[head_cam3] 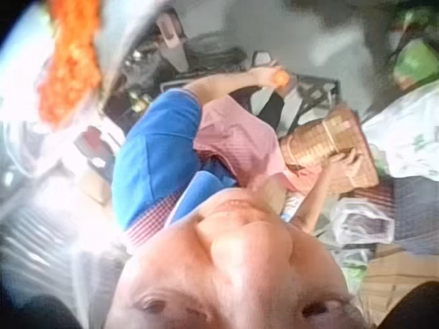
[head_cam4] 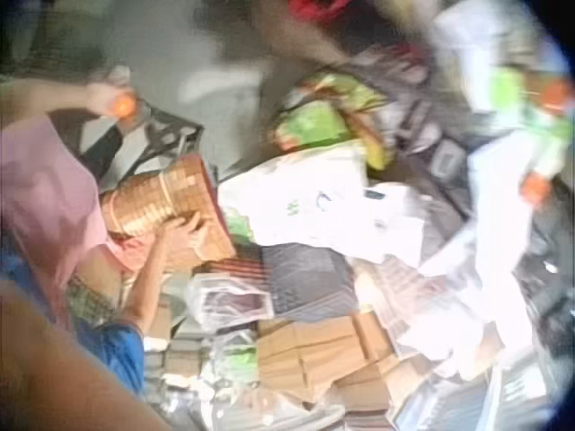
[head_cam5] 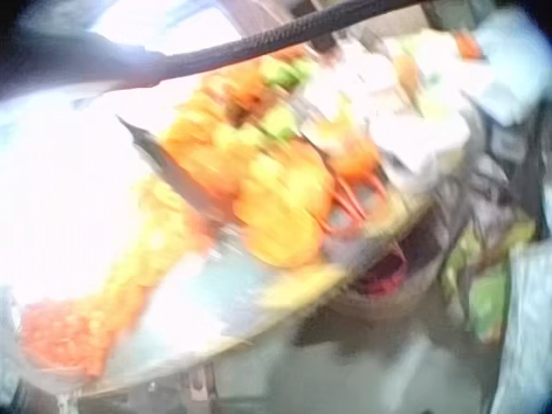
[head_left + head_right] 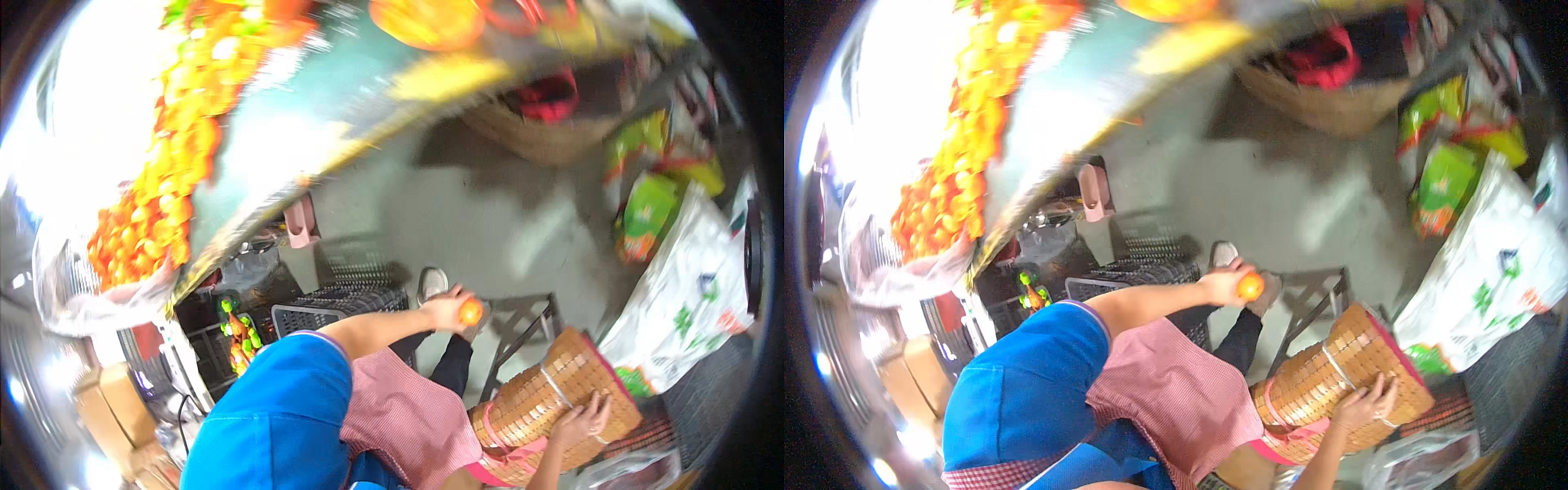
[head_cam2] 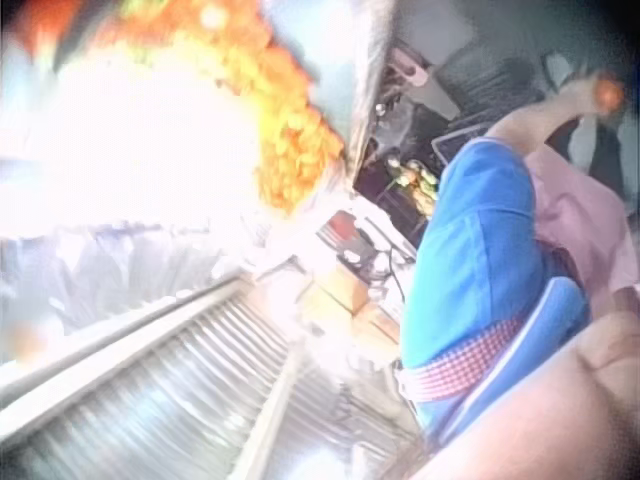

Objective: The person assembles small plastic toys by joining orange and green halves with a white center piece, then uses a hammer to secure them. The person places the finished toys into a black plastic basket and continues the process with additional parts.

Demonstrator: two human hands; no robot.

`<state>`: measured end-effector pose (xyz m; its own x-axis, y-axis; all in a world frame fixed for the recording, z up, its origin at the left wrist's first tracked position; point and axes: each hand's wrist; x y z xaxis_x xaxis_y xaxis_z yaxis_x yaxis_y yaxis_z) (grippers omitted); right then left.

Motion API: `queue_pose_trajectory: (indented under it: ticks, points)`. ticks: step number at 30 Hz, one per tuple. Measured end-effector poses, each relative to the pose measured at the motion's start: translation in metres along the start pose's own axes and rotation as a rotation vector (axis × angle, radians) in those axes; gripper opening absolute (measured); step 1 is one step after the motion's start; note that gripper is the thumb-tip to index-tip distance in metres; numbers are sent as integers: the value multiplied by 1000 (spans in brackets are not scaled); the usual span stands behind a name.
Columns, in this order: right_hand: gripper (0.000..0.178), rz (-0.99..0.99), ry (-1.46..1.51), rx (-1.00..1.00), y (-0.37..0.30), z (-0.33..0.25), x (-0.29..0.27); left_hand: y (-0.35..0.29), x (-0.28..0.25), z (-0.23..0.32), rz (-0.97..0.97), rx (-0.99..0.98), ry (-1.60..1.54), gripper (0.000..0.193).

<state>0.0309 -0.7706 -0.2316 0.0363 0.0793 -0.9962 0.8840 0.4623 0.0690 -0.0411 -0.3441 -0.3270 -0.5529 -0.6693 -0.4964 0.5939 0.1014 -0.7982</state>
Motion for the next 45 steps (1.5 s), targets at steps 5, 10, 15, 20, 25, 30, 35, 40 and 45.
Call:
queue_pose_trajectory:
  ticks: [5,10,15,20,25,30,35,40,45]
  points:
    - [49,-263,-120,222,43,-36,-19,-199,-131,18,297,-11,-183,73]
    - [37,-360,364,232,127,-106,-33,-286,-245,9,644,-18,-262,72]
    - [21,-165,995,-262,215,-292,-129,-322,-293,-42,853,-334,-521,75]
    - [21,82,896,-743,318,-409,-182,-293,-347,-79,889,-331,-688,74]
    - [39,45,658,-959,411,-492,-169,-241,-402,-123,1148,-117,-735,73]
    - [55,-85,308,-1015,440,-495,-147,-228,-391,-177,1031,220,-150,66]
    - [59,-164,283,-970,442,-505,-145,-239,-363,-233,715,286,-56,61]
    - [56,-195,269,-933,446,-507,-143,-239,-375,-233,680,247,-6,55]
    - [54,-232,275,-913,447,-506,-145,-235,-372,-231,687,240,33,49]
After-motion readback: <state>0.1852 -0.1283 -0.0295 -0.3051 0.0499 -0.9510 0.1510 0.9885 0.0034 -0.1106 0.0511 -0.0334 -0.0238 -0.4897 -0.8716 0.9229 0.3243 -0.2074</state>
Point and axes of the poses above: each hand's wrist, its own y-axis towards the middle knuckle, its own x-axis out of the palm, z = x × y, and after that the axes turned 12 degrees about -x, right-handed
